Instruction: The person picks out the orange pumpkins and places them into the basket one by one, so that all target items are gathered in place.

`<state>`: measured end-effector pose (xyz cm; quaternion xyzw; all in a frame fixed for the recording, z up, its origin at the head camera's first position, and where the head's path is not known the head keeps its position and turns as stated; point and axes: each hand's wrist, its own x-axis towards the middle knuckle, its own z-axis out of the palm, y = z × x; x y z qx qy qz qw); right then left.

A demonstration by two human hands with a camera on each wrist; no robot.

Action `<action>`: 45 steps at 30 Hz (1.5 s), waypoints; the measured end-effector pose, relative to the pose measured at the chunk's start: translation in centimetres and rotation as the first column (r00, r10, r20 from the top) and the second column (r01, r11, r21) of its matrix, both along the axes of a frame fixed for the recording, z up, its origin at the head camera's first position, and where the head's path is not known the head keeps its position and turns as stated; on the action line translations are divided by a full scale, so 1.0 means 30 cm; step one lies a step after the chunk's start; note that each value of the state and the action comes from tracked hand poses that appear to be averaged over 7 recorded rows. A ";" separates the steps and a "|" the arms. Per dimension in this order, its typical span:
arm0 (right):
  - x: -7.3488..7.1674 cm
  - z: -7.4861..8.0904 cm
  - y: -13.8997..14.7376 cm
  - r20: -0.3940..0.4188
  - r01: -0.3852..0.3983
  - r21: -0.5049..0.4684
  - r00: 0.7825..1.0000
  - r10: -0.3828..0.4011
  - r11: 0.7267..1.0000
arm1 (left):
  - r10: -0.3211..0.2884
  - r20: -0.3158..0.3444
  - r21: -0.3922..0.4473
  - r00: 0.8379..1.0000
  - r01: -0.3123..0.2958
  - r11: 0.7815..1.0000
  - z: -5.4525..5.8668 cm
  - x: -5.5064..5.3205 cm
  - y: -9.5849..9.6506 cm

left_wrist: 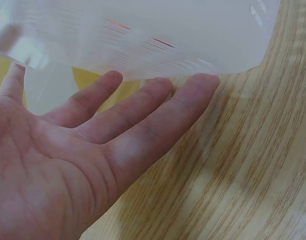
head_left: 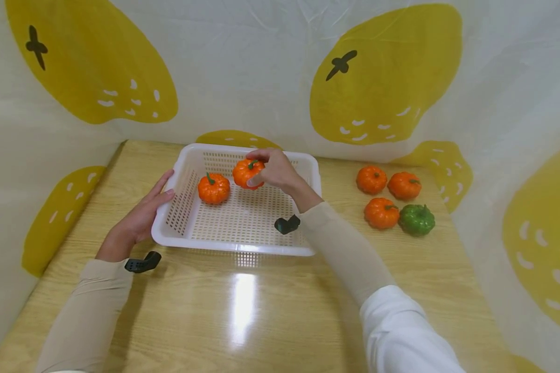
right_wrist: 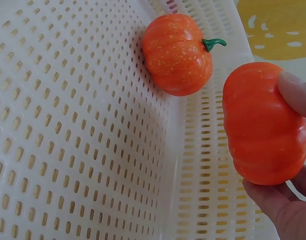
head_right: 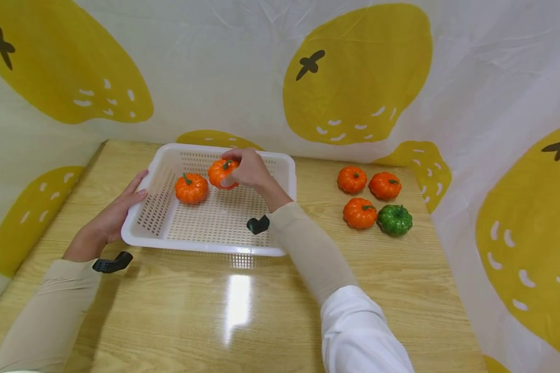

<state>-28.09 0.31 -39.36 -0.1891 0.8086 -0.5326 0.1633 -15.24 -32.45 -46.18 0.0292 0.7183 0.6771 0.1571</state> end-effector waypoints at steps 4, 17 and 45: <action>-0.004 -0.006 -0.002 0.002 -0.004 0.005 1.000 0.004 1.000 | 0.003 0.005 -0.004 1.000 -0.003 1.000 0.001 0.002 0.001; -0.009 -0.026 -0.016 0.014 -0.018 0.026 1.000 0.018 0.999 | 0.007 0.009 -0.001 1.000 -0.007 1.000 -0.008 -0.002 -0.004; -0.014 -0.059 -0.030 0.035 -0.021 0.111 0.999 0.017 0.994 | 0.018 0.042 0.057 0.999 -0.021 0.998 0.003 0.003 0.002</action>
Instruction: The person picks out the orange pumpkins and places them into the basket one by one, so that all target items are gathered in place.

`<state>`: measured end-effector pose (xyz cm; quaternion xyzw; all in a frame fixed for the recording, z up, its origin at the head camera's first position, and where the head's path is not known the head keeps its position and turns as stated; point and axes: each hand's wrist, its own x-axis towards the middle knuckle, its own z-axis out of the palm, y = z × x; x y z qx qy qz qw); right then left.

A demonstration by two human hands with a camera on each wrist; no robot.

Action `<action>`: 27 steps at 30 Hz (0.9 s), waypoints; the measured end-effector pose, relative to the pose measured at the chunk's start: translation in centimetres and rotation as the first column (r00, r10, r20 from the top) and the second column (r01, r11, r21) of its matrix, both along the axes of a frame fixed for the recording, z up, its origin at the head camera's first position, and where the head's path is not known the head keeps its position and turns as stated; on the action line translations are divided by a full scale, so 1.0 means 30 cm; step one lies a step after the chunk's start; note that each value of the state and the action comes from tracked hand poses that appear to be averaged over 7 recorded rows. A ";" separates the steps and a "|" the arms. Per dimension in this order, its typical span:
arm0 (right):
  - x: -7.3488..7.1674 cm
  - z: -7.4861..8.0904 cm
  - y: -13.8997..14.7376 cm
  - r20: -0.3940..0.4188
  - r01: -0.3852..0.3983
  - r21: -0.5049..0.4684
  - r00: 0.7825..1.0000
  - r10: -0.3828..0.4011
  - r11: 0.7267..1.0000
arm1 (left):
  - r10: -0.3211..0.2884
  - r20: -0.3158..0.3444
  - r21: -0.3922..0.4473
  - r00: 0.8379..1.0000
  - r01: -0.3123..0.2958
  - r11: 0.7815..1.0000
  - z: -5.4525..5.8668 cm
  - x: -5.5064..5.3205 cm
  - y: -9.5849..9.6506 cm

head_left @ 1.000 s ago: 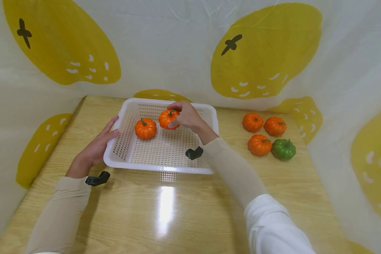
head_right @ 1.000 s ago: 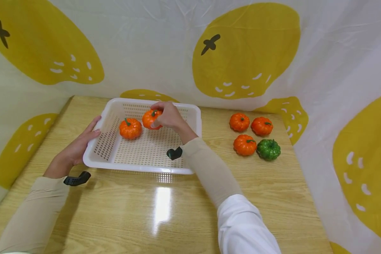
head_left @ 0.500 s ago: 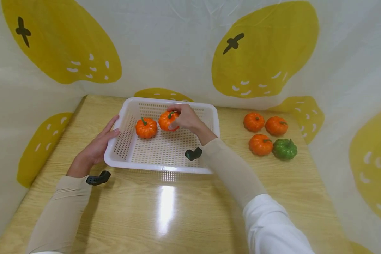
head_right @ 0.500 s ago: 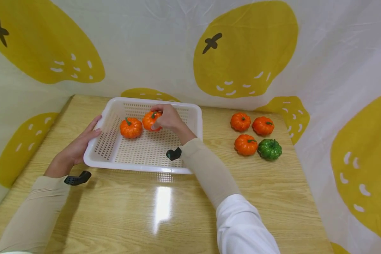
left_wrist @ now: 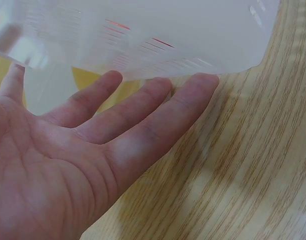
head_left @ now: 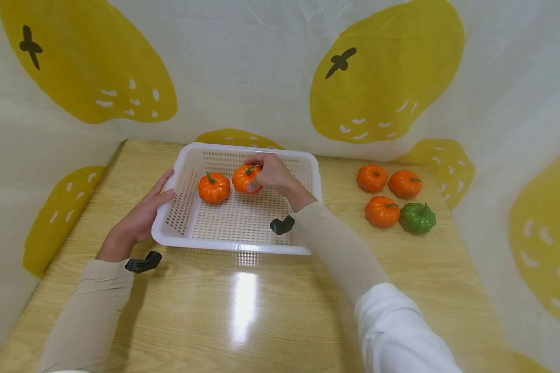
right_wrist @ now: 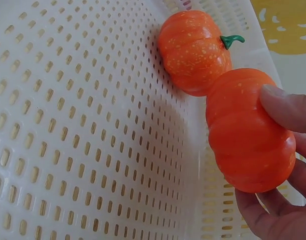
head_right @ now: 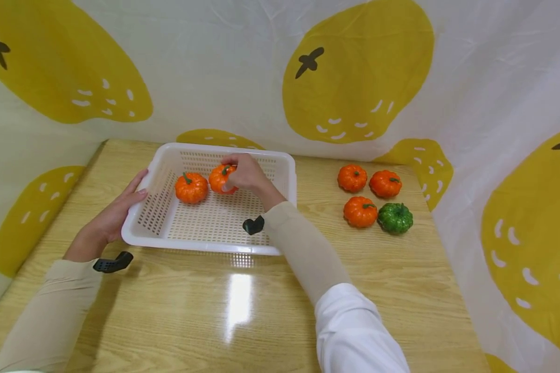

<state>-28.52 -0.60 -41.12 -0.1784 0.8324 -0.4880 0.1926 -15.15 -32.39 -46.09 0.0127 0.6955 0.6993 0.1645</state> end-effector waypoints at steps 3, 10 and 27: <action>-0.002 -0.004 0.002 0.007 0.001 0.010 1.000 -0.001 1.000 | -0.004 0.002 0.007 1.000 0.004 1.000 -0.001 -0.001 0.004; -0.008 -0.013 0.001 -0.006 0.014 0.024 1.000 -0.013 1.000 | -0.012 0.003 0.007 1.000 0.012 1.000 0.003 -0.003 0.006; -0.015 -0.023 -0.012 -0.071 -0.005 0.102 0.997 0.012 0.995 | -0.010 0.001 -0.015 1.000 0.010 1.000 0.020 -0.001 0.007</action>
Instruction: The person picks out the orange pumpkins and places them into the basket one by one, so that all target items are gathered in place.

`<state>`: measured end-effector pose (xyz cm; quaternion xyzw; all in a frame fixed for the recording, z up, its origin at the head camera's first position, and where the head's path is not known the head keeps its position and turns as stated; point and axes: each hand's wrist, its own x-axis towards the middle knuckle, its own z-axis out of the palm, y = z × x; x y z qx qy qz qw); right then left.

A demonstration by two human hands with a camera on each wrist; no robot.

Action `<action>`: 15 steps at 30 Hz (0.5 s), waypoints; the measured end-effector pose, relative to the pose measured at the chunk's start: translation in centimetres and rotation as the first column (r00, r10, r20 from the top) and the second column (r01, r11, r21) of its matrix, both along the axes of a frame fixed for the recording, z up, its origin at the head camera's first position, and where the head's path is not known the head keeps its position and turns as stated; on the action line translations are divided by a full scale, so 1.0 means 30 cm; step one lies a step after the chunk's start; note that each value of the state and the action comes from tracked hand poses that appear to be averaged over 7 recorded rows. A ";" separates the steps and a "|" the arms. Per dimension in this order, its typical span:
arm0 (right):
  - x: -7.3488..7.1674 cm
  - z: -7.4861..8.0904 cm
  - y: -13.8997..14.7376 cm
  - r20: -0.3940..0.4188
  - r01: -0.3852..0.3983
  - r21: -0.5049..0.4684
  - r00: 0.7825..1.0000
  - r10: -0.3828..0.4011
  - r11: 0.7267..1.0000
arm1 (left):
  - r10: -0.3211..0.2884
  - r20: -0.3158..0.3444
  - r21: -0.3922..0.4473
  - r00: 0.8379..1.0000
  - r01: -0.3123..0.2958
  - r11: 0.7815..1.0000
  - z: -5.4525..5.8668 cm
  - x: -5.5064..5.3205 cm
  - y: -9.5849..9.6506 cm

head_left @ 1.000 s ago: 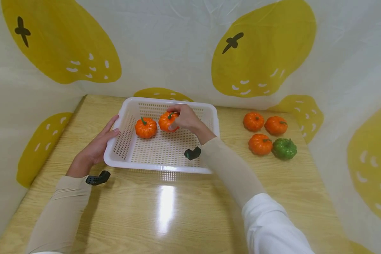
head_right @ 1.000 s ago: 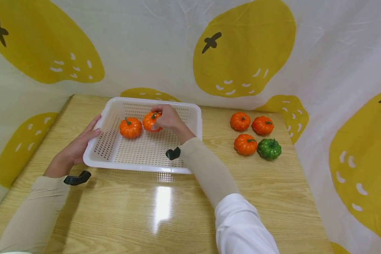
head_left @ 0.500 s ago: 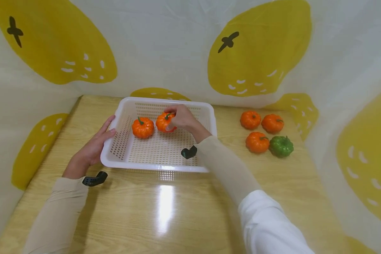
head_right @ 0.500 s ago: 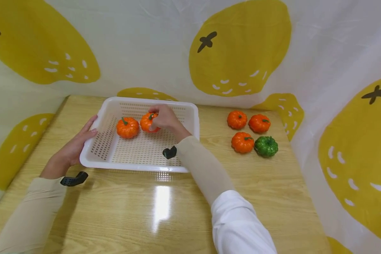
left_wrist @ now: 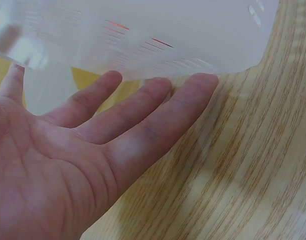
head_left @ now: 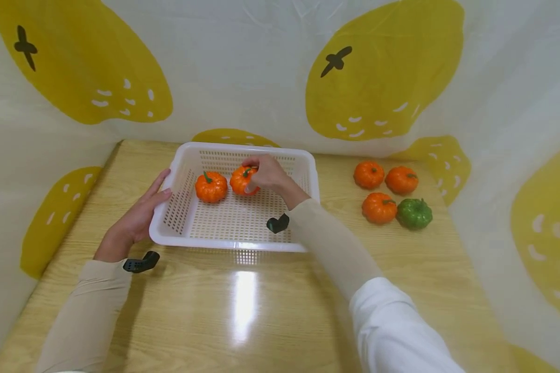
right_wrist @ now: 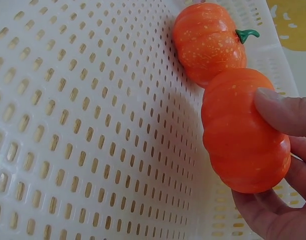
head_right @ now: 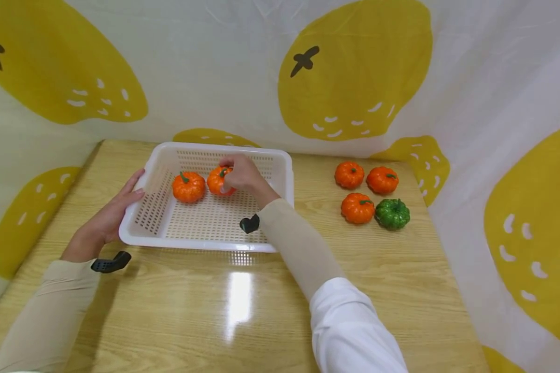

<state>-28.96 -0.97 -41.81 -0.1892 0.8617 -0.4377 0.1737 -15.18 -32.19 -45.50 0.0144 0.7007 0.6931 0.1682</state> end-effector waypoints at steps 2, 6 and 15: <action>0.001 -0.002 0.000 0.000 -0.001 0.002 1.000 0.001 1.000 | -0.002 -0.005 -0.001 1.000 0.002 1.000 -0.001 0.000 -0.001; -0.003 -0.004 -0.002 0.007 0.006 0.004 1.000 -0.006 1.000 | -0.004 -0.011 -0.014 1.000 0.003 1.000 -0.003 -0.005 -0.006; -0.003 -0.002 -0.003 -0.003 -0.009 0.046 1.000 0.009 0.999 | 0.001 -0.008 -0.013 1.000 -0.001 1.000 -0.007 0.000 -0.008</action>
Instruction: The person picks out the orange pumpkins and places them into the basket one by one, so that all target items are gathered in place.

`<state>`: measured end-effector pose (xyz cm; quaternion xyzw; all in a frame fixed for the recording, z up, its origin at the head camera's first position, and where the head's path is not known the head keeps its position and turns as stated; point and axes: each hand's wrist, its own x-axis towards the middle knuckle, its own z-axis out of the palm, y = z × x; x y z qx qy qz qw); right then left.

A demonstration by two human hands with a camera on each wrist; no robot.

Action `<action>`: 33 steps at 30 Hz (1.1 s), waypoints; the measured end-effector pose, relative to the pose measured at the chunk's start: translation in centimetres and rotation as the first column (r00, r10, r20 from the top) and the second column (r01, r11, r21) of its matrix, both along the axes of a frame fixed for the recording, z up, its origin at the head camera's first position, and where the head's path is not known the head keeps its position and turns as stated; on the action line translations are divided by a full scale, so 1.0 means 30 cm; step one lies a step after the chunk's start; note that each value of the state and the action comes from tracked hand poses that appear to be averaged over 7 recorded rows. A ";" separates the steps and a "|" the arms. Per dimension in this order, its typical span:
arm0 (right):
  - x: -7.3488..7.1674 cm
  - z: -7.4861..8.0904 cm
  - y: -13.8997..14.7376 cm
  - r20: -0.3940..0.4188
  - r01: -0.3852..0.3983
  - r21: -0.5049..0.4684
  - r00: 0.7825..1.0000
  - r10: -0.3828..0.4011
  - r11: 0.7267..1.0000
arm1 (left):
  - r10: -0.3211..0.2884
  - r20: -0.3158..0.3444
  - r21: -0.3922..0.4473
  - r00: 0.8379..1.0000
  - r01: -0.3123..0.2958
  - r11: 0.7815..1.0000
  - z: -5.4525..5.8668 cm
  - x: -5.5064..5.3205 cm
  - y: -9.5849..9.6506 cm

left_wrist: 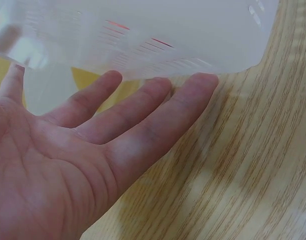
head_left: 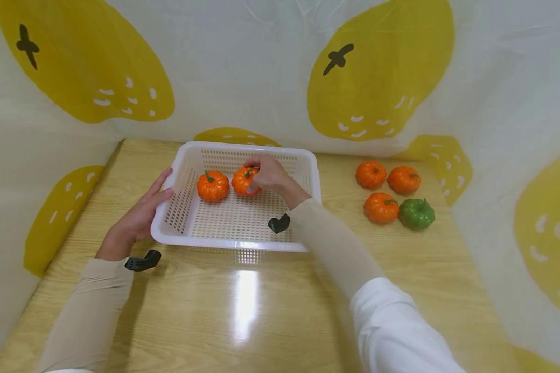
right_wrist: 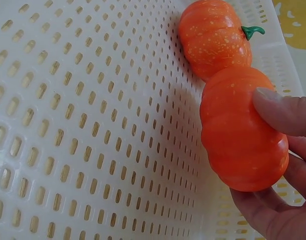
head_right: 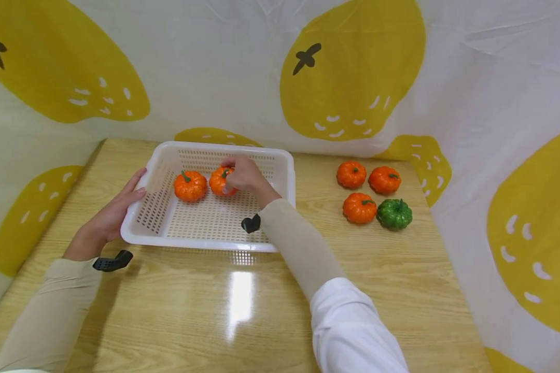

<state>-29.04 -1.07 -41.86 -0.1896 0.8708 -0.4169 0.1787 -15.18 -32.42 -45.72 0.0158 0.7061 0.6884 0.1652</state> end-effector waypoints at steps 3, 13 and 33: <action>0.005 -0.011 0.002 -0.009 0.001 0.004 1.000 -0.001 1.000 | 0.004 -0.010 -0.006 1.000 -0.004 1.000 -0.014 0.001 0.004; 0.011 -0.015 0.003 0.010 0.001 0.016 1.000 -0.002 1.000 | 0.014 0.003 -0.026 1.000 -0.014 1.000 -0.019 0.001 0.004; 0.009 -0.020 0.011 0.030 0.016 0.014 0.999 -0.017 1.000 | -0.005 -0.012 -0.027 1.000 0.005 1.000 -0.014 -0.010 0.014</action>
